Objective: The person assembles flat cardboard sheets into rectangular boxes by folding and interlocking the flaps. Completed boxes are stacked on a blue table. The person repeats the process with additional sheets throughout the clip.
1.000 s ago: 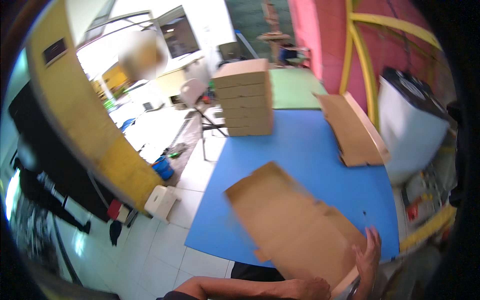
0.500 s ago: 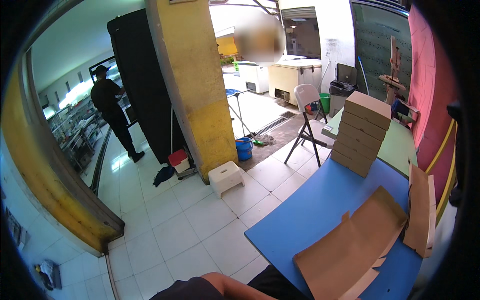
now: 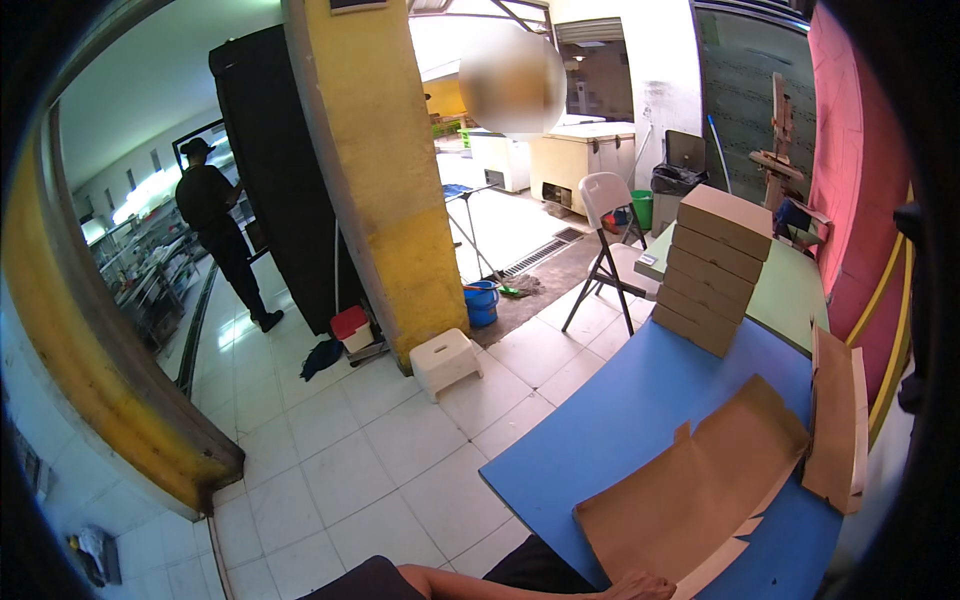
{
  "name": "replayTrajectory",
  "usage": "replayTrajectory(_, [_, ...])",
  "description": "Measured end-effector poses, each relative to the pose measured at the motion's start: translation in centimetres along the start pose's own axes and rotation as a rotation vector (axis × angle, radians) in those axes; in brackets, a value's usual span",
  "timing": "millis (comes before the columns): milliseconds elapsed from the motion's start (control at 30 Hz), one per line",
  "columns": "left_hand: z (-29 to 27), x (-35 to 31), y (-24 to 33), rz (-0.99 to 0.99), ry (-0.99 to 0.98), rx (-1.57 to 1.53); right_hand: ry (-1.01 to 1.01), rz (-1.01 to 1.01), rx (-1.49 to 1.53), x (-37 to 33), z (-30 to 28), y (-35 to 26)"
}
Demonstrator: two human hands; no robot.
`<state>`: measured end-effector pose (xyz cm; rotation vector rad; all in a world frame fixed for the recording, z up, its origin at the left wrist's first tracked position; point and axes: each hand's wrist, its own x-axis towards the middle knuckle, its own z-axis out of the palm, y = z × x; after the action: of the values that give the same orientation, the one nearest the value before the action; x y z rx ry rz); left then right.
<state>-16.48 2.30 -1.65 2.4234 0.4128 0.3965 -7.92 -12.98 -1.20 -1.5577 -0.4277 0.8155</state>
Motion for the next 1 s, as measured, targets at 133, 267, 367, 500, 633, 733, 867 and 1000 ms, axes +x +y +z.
replayTrajectory(133, [-1.5, 0.1, 0.7, -0.084, -0.205, -0.021, 0.082, -0.114, -0.018, -1.0, 1.0, -0.6])
replayTrajectory(267, [-2.8, -0.1, 0.4, -0.176, -0.337, -0.064, 0.118, 0.003, 0.044, -1.2, 1.5, -0.9])
replayTrajectory(367, [-2.1, -0.1, -0.8, -0.104, -0.262, -0.245, 0.132, -0.017, 0.149, -1.1, 2.0, -0.6])
replayTrajectory(500, [-0.5, -0.2, -1.7, -0.093, -0.252, -0.143, 0.103, 0.026, 0.206, -1.2, 2.3, -0.4])
replayTrajectory(633, [-0.4, -0.2, -1.6, -0.097, -0.253, -0.142, 0.053, 0.040, 0.269, -1.4, 2.1, -0.9])
replayTrajectory(733, [-0.9, -0.1, -1.2, -0.137, -0.274, -0.152, 0.023, 0.085, 0.313, -1.3, 1.9, -1.2])
replayTrajectory(867, [-1.3, -0.1, -1.0, -0.164, -0.306, -0.188, 0.012, 0.169, 0.357, -1.2, 1.9, -1.3])
replayTrajectory(1000, [-2.0, -0.1, -1.1, -0.122, -0.255, -0.283, 0.096, 0.073, 0.333, -1.0, 2.6, -0.9])
